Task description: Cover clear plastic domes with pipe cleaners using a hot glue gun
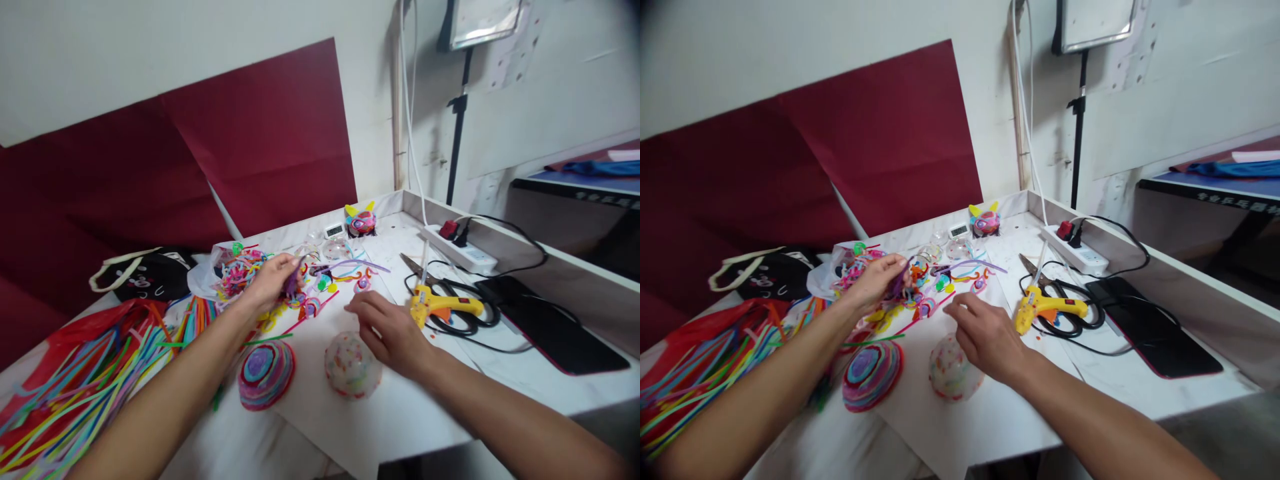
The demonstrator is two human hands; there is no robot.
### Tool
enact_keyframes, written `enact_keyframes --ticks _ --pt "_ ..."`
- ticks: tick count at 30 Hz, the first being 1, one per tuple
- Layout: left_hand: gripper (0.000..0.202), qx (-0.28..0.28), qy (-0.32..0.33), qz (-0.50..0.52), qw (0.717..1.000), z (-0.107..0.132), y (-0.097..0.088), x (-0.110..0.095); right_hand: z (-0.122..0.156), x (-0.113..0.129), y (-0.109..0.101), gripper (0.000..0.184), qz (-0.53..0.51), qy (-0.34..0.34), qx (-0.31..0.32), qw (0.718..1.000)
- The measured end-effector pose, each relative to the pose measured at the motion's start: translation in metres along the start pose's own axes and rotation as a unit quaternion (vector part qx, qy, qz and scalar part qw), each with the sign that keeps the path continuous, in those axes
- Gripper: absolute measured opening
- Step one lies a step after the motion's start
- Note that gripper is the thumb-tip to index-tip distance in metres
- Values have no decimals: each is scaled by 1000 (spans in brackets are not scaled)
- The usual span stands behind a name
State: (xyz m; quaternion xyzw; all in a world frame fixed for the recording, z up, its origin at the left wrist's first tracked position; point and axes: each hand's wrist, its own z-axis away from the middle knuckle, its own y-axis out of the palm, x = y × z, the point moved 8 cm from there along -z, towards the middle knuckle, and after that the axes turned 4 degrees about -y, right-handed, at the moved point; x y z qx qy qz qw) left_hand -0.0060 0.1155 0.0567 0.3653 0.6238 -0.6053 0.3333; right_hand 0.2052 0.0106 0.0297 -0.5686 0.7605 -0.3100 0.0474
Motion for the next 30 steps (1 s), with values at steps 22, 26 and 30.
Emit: enact_keyframes --ticks 22,26,30 --pt "35 124 27 -45 991 77 37 -10 -2 -13 -1 20 -2 29 15 999" --pt "37 -6 33 -188 982 99 -18 14 -1 -10 -1 21 16 17 11 1000" --pt "49 -60 -9 -300 952 137 -43 53 0 -8 5 24 18 15 39 999"
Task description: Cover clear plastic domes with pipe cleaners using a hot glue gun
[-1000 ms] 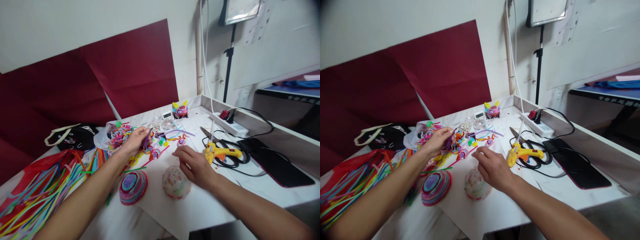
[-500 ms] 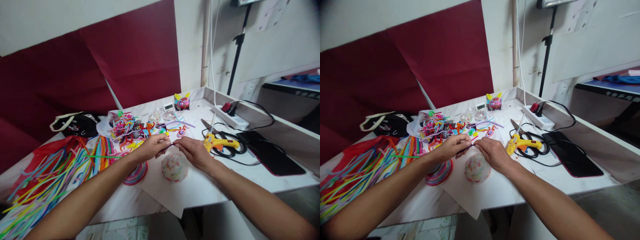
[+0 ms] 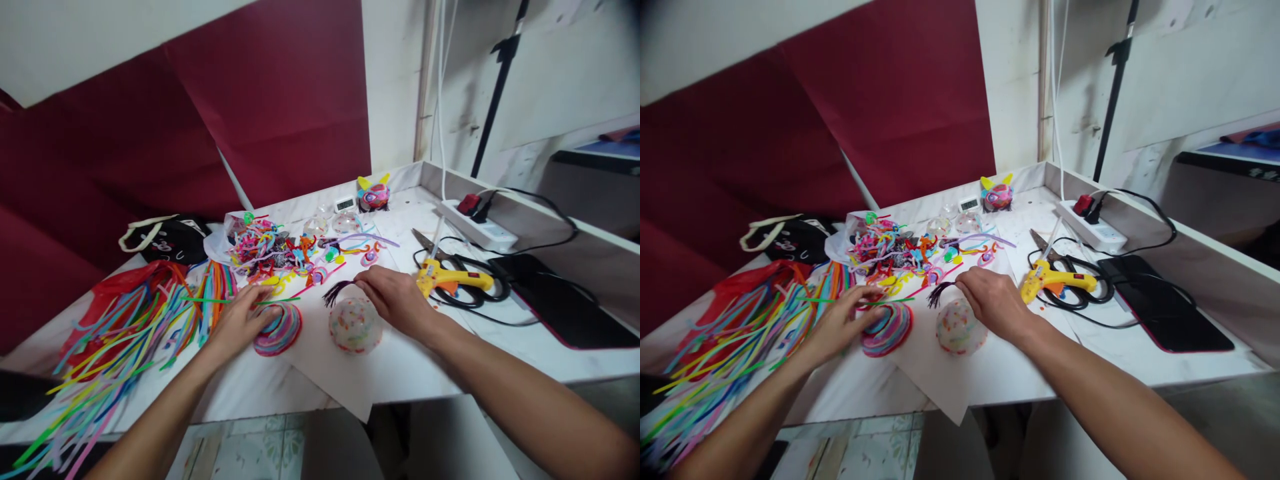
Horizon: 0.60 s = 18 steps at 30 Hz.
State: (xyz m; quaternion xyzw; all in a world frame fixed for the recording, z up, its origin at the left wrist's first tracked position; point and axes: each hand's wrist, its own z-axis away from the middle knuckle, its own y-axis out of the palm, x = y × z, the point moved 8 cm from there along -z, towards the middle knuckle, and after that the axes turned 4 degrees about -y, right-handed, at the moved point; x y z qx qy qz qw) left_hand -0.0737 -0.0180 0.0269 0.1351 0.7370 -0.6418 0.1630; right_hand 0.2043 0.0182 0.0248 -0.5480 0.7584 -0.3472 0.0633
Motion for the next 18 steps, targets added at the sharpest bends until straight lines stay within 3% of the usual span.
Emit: enact_keyframes --ticks 4,9,13,18 --pt "65 -40 -28 -82 995 31 15 21 1 1 3 24 -2 2 13 1000" --pt "77 -35 -17 -133 990 41 37 21 2 1 5 23 0 -5 16 1000" --pt "78 -42 0 -141 989 39 37 25 3 1 6 24 9 -8 18 1000" --pt "86 -37 22 -153 987 46 32 45 3 3 6 24 12 -17 16 1000"
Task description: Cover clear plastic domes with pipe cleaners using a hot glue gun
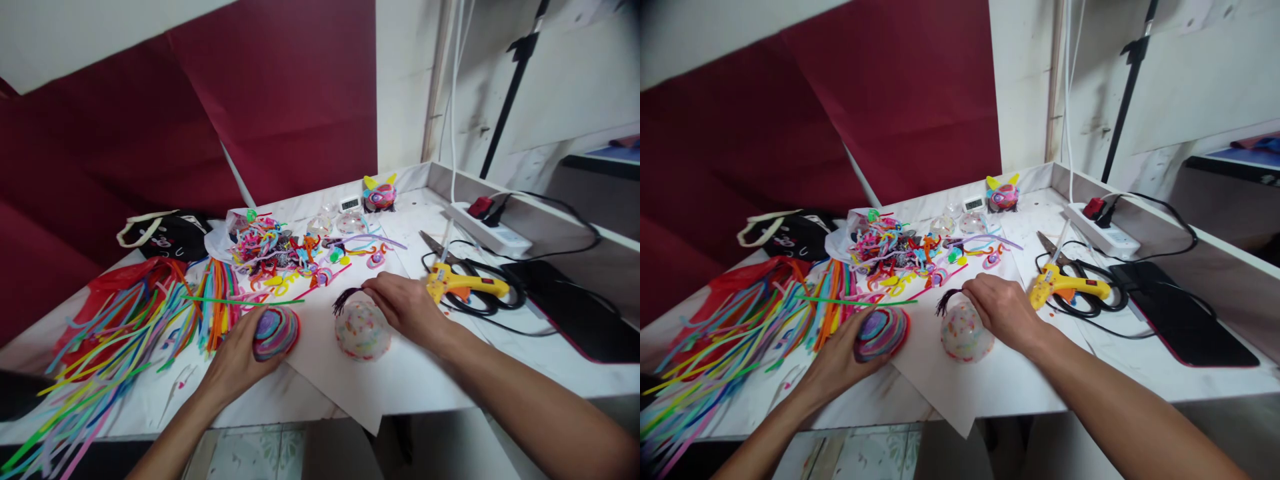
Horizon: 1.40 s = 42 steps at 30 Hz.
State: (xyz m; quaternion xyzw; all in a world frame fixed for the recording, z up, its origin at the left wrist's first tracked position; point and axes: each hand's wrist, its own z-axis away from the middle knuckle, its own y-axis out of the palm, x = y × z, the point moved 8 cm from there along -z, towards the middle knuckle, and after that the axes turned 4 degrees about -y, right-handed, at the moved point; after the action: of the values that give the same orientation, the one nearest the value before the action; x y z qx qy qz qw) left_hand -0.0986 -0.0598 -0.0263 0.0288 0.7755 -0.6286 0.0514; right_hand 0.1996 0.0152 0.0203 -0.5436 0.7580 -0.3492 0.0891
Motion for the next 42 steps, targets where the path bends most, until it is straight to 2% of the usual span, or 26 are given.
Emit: enact_keyframes --ticks 4,7,9,12,17,21,26,32,38,42 --pt "86 8 30 5 1000 8 -1 11 -2 3 -3 24 7 -8 -4 1000" --pt "83 19 41 26 999 4 -12 10 -3 4 -3 24 6 -9 -3 1000" --pt "68 9 41 37 998 -9 -26 7 -2 4 -2 25 3 -8 3 1000" --pt "48 -27 44 19 999 -45 -44 4 -2 4 -1 25 3 -11 7 1000" --pt "38 54 72 -45 995 -116 -20 15 -1 -1 1 25 15 -5 10 1000" --pt "41 91 70 -95 989 -147 6 28 -1 -3 3 24 9 -2 19 1000" --pt "35 126 38 -152 979 -160 22 40 -2 -2 2 24 9 -5 19 1000" --pt "34 155 13 -174 972 -167 22 48 -2 0 3 25 10 -7 17 1000" --pt "35 157 -2 -142 977 -167 22 50 -2 1 5 26 16 -6 28 999" --pt "34 138 -34 -74 987 -175 12 58 -2 2 6 27 16 -5 34 999"
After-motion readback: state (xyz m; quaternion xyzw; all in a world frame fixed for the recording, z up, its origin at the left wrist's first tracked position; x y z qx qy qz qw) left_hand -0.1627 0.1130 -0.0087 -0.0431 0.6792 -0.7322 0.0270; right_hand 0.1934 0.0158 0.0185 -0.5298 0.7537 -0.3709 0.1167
